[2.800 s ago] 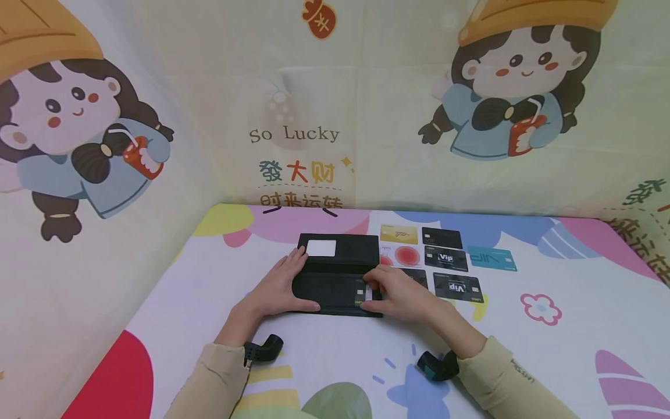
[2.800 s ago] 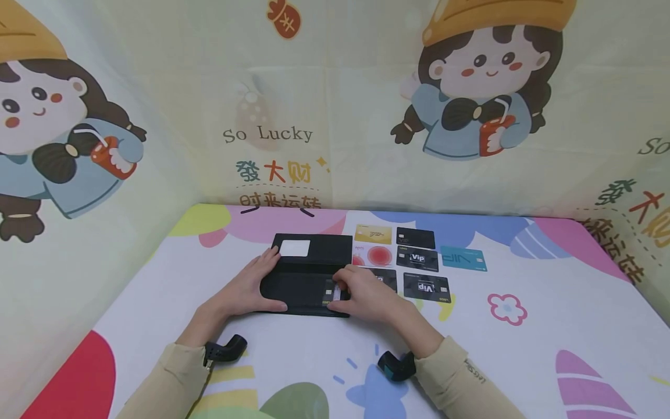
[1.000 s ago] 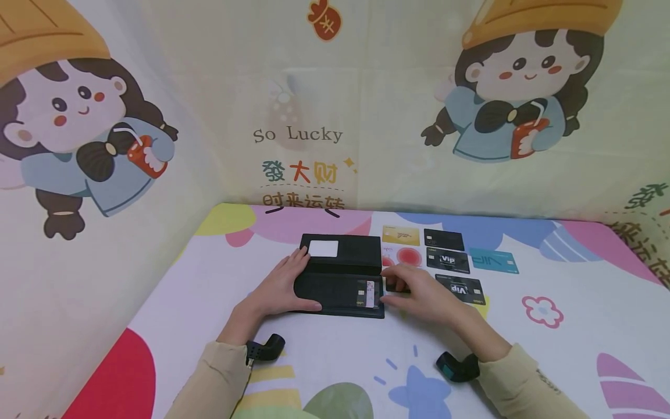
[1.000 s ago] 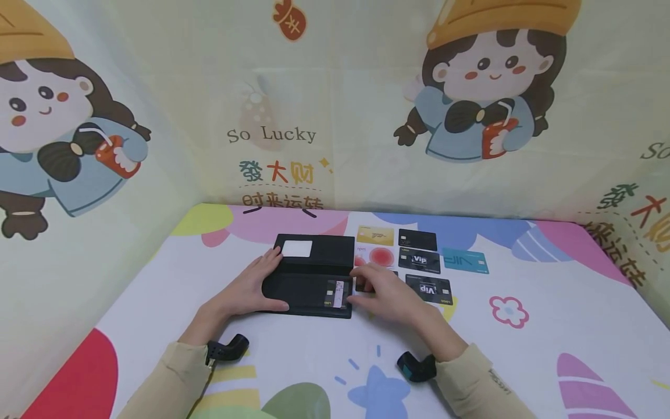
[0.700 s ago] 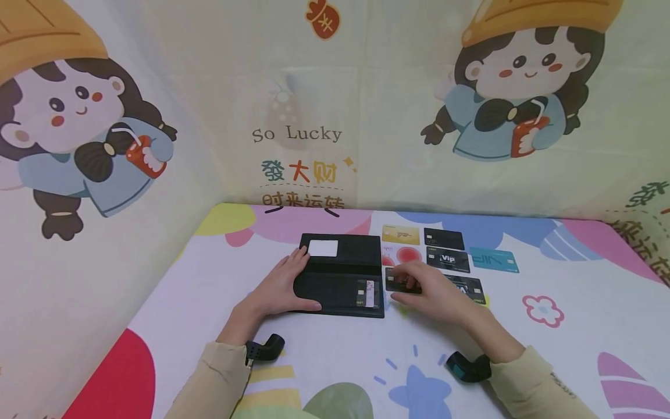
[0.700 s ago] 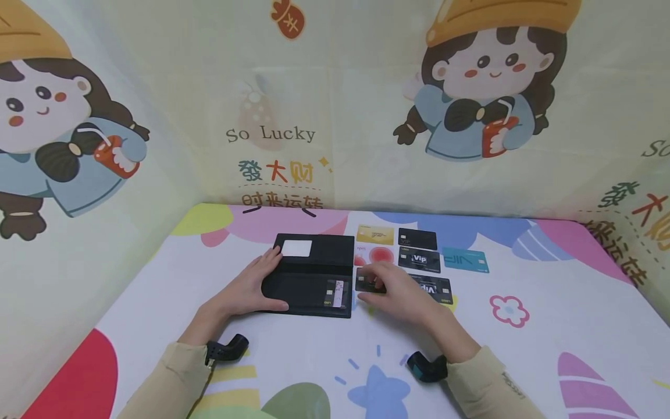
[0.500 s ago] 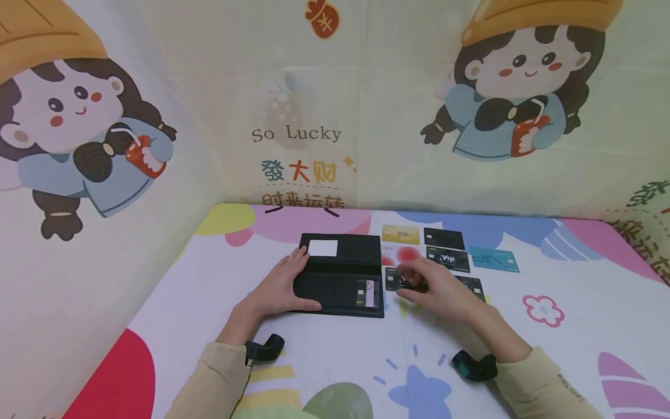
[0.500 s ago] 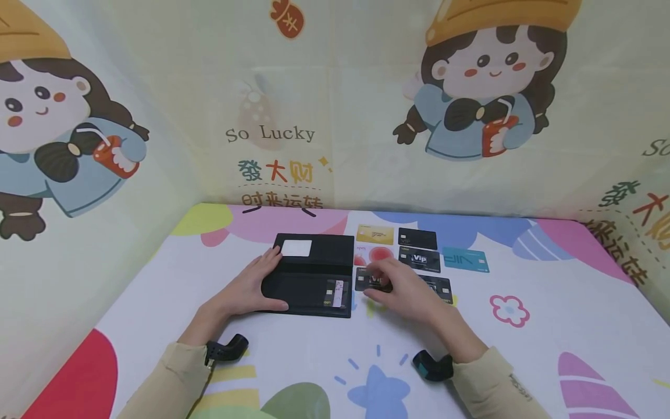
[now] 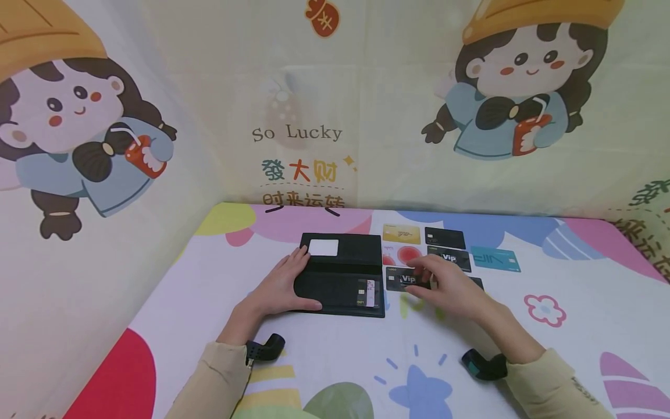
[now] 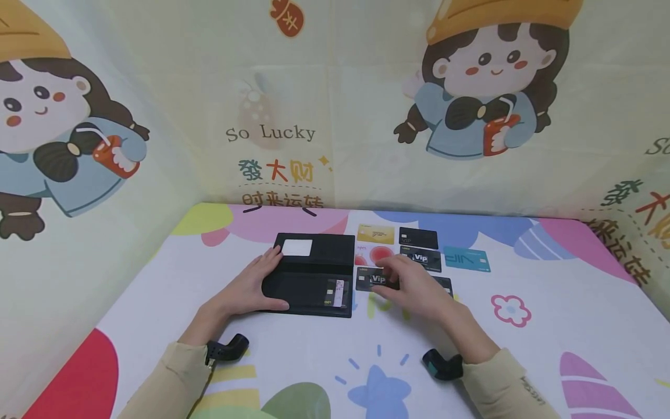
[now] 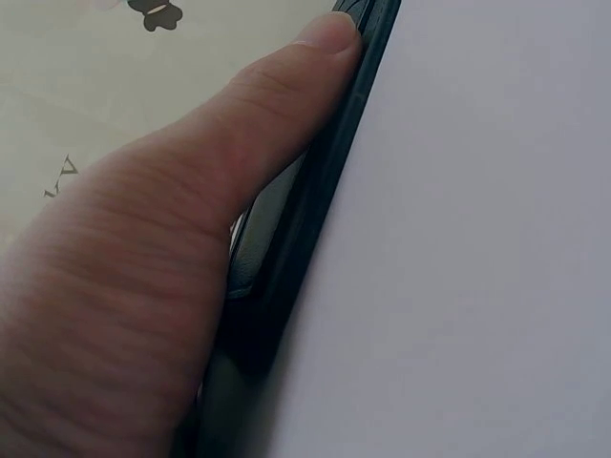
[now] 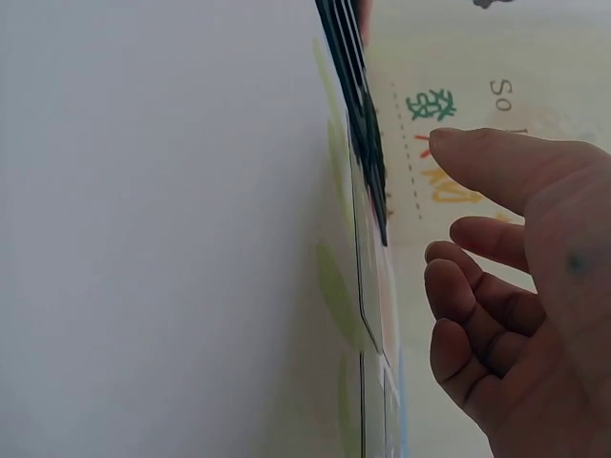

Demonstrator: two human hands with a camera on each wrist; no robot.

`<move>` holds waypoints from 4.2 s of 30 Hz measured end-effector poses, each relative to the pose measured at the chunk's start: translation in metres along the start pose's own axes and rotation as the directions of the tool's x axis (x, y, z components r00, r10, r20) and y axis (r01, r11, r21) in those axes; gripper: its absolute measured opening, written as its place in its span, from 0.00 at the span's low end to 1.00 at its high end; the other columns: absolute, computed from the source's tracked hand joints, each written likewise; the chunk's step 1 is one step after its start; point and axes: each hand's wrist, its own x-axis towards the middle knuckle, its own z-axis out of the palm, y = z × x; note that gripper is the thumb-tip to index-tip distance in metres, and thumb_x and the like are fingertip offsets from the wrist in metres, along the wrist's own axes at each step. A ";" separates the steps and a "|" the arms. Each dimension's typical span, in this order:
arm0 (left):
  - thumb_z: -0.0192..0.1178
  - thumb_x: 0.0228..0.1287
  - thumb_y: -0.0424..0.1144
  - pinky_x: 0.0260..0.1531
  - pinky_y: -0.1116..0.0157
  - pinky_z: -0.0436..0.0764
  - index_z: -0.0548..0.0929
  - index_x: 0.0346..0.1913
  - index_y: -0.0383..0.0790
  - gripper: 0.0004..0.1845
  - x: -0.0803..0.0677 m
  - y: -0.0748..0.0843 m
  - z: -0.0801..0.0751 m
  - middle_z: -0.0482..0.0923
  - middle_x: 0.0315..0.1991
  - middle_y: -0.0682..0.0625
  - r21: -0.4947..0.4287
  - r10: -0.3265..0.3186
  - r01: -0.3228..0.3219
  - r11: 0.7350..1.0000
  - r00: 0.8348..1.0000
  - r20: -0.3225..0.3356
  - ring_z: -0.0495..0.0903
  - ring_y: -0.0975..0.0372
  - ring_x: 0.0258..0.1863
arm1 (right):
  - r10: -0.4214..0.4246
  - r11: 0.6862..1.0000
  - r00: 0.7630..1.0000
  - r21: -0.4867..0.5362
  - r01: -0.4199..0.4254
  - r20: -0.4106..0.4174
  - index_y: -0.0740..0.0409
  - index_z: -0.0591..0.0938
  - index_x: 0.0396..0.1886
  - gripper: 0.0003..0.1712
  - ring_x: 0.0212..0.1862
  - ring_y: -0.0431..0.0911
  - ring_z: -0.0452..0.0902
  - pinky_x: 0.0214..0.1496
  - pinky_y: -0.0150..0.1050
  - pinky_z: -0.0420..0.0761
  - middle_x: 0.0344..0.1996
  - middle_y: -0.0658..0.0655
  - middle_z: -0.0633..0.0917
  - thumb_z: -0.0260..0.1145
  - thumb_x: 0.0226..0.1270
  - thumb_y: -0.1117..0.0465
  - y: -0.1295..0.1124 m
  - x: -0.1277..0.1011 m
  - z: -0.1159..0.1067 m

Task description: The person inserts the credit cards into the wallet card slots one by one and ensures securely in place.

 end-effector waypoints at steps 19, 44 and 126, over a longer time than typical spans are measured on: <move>0.72 0.44 0.71 0.75 0.47 0.47 0.54 0.80 0.38 0.66 -0.001 0.000 0.002 0.42 0.82 0.48 0.004 -0.019 0.019 1.000 1.000 0.000 0.42 0.53 0.80 | 0.064 0.998 0.998 -0.024 -0.064 -0.013 0.59 0.82 0.58 0.29 0.37 0.45 0.74 0.37 0.37 0.80 0.39 0.51 0.80 0.79 0.59 0.54 0.012 -0.014 -0.012; 0.72 0.44 0.71 0.75 0.45 0.48 0.56 0.80 0.37 0.66 -0.001 0.000 0.005 0.44 0.82 0.47 0.005 -0.010 0.010 1.000 1.000 -0.014 0.43 0.51 0.80 | 0.090 0.993 0.995 -0.069 -0.093 -0.039 0.59 0.82 0.57 0.30 0.39 0.46 0.73 0.37 0.38 0.80 0.40 0.51 0.80 0.79 0.59 0.52 0.029 -0.031 -0.029; 0.72 0.45 0.70 0.75 0.46 0.47 0.55 0.80 0.38 0.65 -0.001 0.002 -0.002 0.43 0.82 0.47 -0.019 -0.025 0.025 0.999 1.000 0.008 0.41 0.51 0.80 | 0.242 0.965 0.963 -0.130 -0.227 0.115 0.70 0.77 0.53 0.31 0.40 0.52 0.69 0.36 0.42 0.72 0.42 0.61 0.74 0.78 0.59 0.54 0.069 -0.051 -0.058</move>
